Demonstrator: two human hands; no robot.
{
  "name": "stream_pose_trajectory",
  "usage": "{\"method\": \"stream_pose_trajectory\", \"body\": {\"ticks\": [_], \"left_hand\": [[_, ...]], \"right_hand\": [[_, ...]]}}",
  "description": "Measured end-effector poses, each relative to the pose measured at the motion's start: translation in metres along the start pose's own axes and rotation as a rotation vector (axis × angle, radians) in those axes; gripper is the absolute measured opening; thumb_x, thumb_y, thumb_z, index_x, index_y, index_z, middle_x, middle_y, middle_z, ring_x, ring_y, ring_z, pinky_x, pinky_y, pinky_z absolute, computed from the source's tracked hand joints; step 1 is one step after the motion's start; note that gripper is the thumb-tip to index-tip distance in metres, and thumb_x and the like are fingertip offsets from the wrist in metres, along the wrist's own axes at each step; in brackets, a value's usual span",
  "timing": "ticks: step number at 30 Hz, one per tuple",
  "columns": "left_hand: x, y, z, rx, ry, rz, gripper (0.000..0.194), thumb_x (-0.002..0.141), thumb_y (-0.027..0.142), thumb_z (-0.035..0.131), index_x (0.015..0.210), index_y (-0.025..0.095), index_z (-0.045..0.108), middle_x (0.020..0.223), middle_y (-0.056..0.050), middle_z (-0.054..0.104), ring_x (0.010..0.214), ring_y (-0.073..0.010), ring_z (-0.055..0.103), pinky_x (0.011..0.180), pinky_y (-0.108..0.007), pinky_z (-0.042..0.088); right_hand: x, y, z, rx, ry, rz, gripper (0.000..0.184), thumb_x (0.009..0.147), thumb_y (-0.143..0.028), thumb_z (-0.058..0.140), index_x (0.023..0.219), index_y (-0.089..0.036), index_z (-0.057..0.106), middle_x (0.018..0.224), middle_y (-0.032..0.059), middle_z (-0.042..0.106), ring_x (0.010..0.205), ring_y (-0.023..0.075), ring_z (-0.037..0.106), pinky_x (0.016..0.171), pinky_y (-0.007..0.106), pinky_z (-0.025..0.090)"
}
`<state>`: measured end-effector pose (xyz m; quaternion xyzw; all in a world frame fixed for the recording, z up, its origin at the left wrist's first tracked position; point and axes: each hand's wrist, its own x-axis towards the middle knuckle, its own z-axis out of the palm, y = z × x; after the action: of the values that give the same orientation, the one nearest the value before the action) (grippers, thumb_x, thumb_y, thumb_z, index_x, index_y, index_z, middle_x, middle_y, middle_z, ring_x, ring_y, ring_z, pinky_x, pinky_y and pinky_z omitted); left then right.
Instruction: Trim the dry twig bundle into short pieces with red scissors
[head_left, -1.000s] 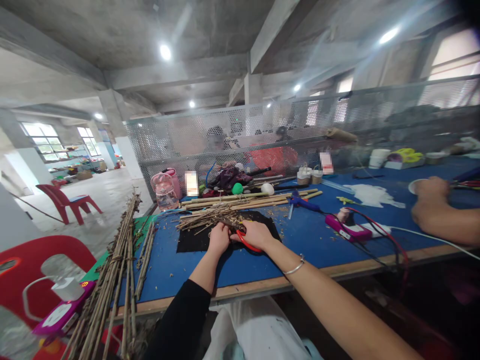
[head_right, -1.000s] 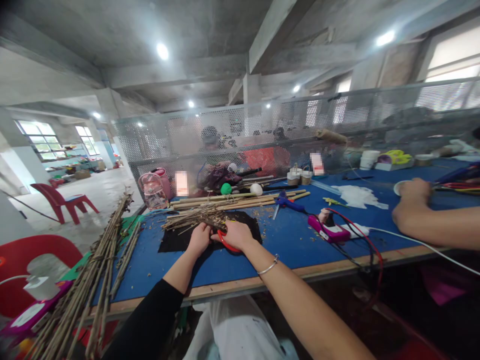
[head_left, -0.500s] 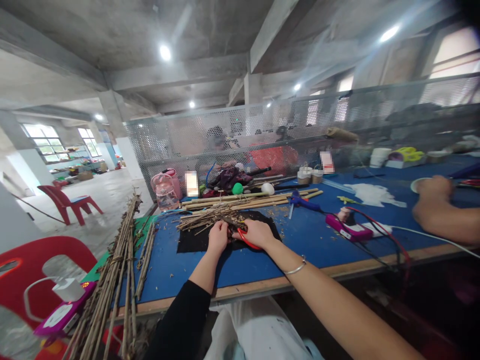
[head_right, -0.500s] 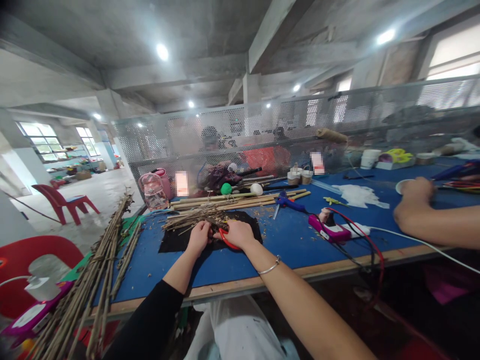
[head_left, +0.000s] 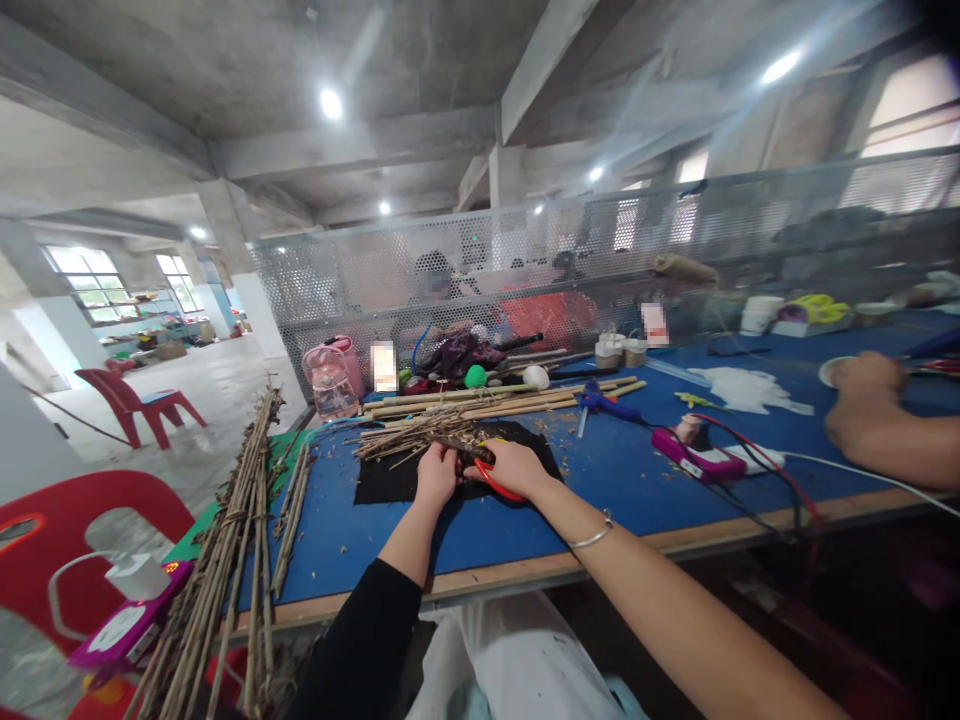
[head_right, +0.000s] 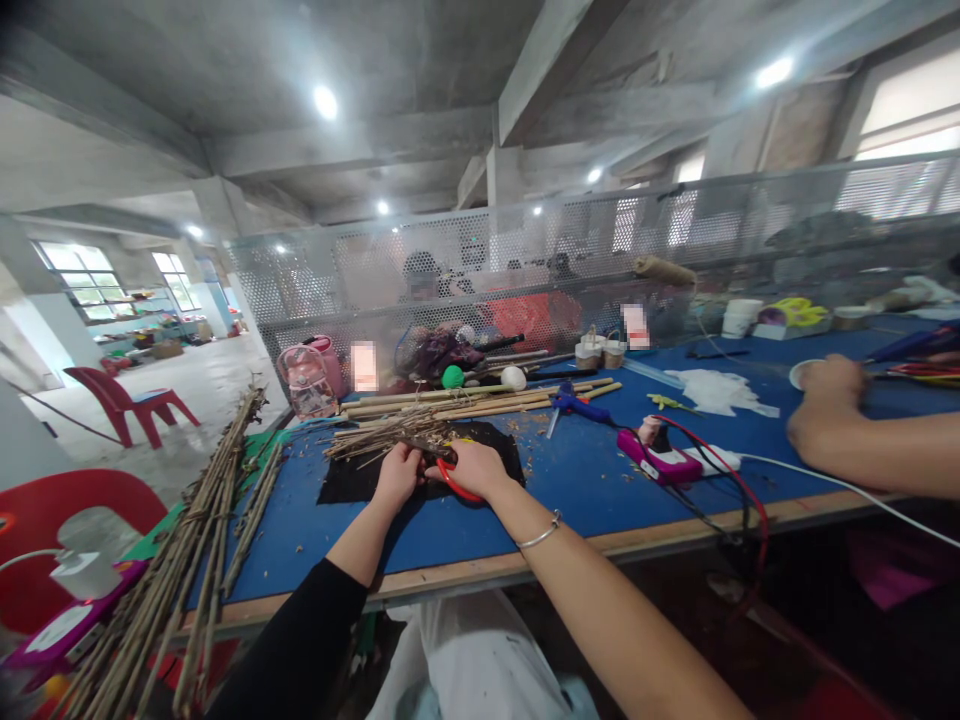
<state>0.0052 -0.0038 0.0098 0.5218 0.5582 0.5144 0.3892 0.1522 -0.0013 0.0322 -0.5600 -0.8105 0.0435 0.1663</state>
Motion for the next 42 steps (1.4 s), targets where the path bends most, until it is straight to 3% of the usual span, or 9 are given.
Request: {"method": "stream_pose_trajectory", "body": {"ticks": [9,22,33,38,42], "left_hand": [[-0.0011,-0.0001,0.0011,0.001,0.011,0.028,0.014,0.080,0.028,0.041,0.080,0.017,0.050,0.062,0.000,0.053,0.049,-0.0093,0.050,0.042,-0.018,0.041],[-0.0008,0.0027,-0.0015,-0.178,-0.013,-0.034,0.019,0.077,0.031,0.044,0.070,0.015,0.051,0.061,0.000,0.053,0.050,-0.0079,0.049,0.042,-0.017,0.040],[0.0005,-0.0046,-0.0012,-0.024,-0.013,0.049,0.023,0.074,0.036,0.045,0.068,0.016,0.055,0.057,0.001,0.055,0.045,-0.0085,0.046,0.042,-0.018,0.036],[-0.0017,0.0004,-0.0033,0.185,0.095,0.155,0.025,0.075,0.032,0.044,0.059,0.016,0.055,0.056,-0.002,0.058,0.050,-0.0102,0.048,0.048,-0.019,0.035],[-0.0036,0.0050,-0.0036,0.229,0.132,0.153,0.024,0.074,0.027,0.043,0.056,0.016,0.055,0.056,-0.002,0.058,0.053,-0.0110,0.050,0.050,-0.020,0.035]], "right_hand": [[0.0008,0.0021,0.0012,-0.035,0.006,-0.008,0.056,0.069,-0.072,0.039,0.086,-0.022,0.060,0.086,0.0066,0.066,0.080,0.0211,0.060,0.065,0.026,0.038],[-0.0002,0.0005,-0.0018,0.010,0.041,0.005,0.050,0.070,-0.068,0.043,0.083,-0.023,0.061,0.083,0.0044,0.066,0.079,0.0199,0.061,0.063,0.025,0.038],[-0.0022,-0.0024,-0.0009,0.043,0.065,-0.052,0.054,0.066,-0.066,0.051,0.095,-0.021,0.055,0.095,0.0062,0.062,0.087,0.0219,0.059,0.067,0.027,0.040],[-0.0004,-0.0003,0.0027,0.020,0.071,-0.073,0.054,0.066,-0.064,0.052,0.093,-0.018,0.054,0.098,0.0085,0.060,0.091,0.0237,0.056,0.072,0.031,0.040],[0.0008,0.0014,0.0046,0.024,0.077,-0.075,0.054,0.067,-0.063,0.053,0.096,-0.017,0.053,0.101,0.0100,0.058,0.098,0.0244,0.053,0.078,0.032,0.038]]}}
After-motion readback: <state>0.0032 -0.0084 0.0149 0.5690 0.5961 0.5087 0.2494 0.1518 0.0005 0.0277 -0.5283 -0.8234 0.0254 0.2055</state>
